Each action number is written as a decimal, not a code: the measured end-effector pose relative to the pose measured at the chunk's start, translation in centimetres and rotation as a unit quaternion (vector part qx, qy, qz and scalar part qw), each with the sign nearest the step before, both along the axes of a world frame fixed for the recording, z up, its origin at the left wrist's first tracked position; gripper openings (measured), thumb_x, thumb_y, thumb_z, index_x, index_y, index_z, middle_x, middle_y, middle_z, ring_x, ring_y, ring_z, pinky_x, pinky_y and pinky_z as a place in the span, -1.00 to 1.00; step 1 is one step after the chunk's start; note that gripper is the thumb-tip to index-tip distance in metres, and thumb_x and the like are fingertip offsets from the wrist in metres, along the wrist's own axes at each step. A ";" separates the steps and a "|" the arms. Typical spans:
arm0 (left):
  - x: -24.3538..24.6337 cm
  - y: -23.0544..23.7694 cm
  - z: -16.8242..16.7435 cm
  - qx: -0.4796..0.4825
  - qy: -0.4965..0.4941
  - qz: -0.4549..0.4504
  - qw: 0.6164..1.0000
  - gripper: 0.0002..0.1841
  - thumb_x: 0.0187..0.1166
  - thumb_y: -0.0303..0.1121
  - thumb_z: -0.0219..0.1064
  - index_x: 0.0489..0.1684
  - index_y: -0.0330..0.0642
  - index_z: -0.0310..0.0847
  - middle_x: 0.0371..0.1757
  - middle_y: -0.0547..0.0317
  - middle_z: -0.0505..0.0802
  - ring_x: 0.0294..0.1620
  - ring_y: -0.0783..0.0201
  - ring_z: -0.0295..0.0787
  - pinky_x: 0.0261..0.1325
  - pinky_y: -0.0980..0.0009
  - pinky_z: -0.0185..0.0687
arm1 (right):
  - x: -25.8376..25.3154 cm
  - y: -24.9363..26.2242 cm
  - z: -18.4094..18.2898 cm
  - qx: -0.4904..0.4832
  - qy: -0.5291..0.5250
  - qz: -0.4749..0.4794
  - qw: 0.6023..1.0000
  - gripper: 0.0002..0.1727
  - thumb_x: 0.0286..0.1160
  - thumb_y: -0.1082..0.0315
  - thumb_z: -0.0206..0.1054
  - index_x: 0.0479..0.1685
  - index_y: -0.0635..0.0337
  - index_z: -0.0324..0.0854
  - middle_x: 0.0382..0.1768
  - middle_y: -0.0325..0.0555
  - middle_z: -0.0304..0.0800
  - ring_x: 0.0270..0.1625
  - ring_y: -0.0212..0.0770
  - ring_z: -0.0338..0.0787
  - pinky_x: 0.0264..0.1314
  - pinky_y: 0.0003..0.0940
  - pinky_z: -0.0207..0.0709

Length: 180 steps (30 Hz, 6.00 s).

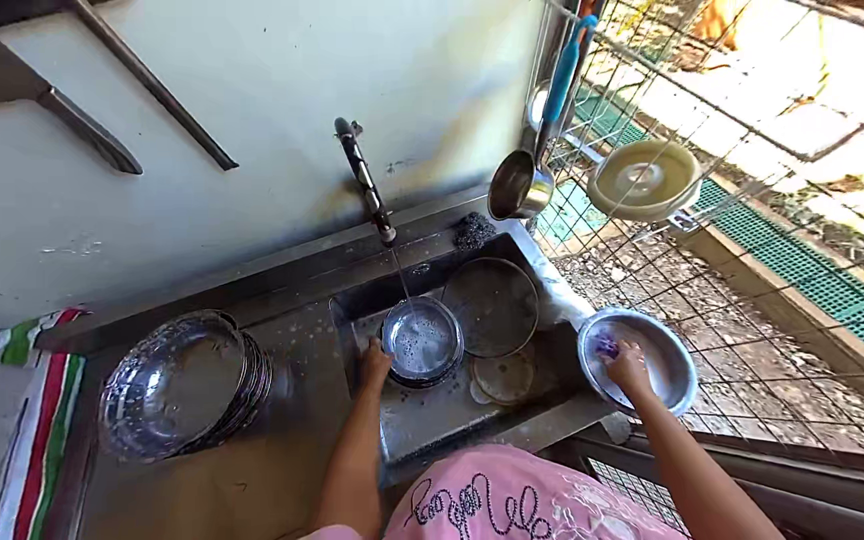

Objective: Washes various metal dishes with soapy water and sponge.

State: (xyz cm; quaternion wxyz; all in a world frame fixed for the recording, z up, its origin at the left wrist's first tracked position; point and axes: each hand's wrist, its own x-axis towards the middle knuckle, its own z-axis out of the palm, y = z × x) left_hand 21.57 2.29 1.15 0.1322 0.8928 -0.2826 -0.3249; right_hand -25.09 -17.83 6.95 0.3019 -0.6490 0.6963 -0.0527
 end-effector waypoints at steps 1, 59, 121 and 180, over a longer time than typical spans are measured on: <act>-0.7 -0.3 -0.8 0.026 -0.011 0.010 1.000 -0.33 0.55 -0.31 0.44 0.62 -0.43 0.32 0.42 -0.45 0.67 0.48 -0.32 0.60 0.54 -0.21 0.44 | -0.4 0.1 0.4 -0.002 -0.063 -0.057 0.996 -0.48 0.62 0.41 0.31 0.50 0.55 0.45 0.51 0.56 0.46 0.61 0.39 0.47 0.67 0.28 0.25; -13.2 -5.9 11.3 -0.392 0.443 0.293 0.751 -0.42 0.92 -0.02 -0.30 0.61 -0.27 0.29 0.28 -0.13 0.70 0.18 0.14 0.69 0.20 0.12 0.65 | 19.8 5.8 6.2 0.034 -0.128 0.562 0.817 -0.44 0.84 0.16 0.05 0.66 0.32 0.42 0.80 0.20 0.21 0.87 0.20 0.12 0.86 0.21 -0.03; -7.2 -2.0 10.7 -0.323 0.451 0.165 0.816 -0.32 0.89 0.08 -0.43 0.70 -0.23 0.20 0.38 -0.10 0.69 0.29 0.16 0.69 0.32 0.14 0.64 | 19.8 6.3 9.5 0.151 -0.368 0.532 0.747 -0.46 0.05 0.54 0.51 0.16 0.59 0.65 -0.06 0.23 0.85 0.01 -0.04 0.82 0.26 -0.05 0.64; -9.0 5.7 22.0 -0.380 0.159 0.142 0.900 -0.68 0.57 -0.41 0.40 0.07 -0.56 0.62 -0.11 -0.07 0.79 -0.09 0.35 0.70 0.13 0.36 0.63 | 28.9 9.3 10.6 -0.106 -0.428 0.359 0.822 -0.55 0.60 0.29 0.24 0.23 0.55 0.67 0.27 0.38 0.74 0.41 0.16 0.71 0.57 0.04 0.48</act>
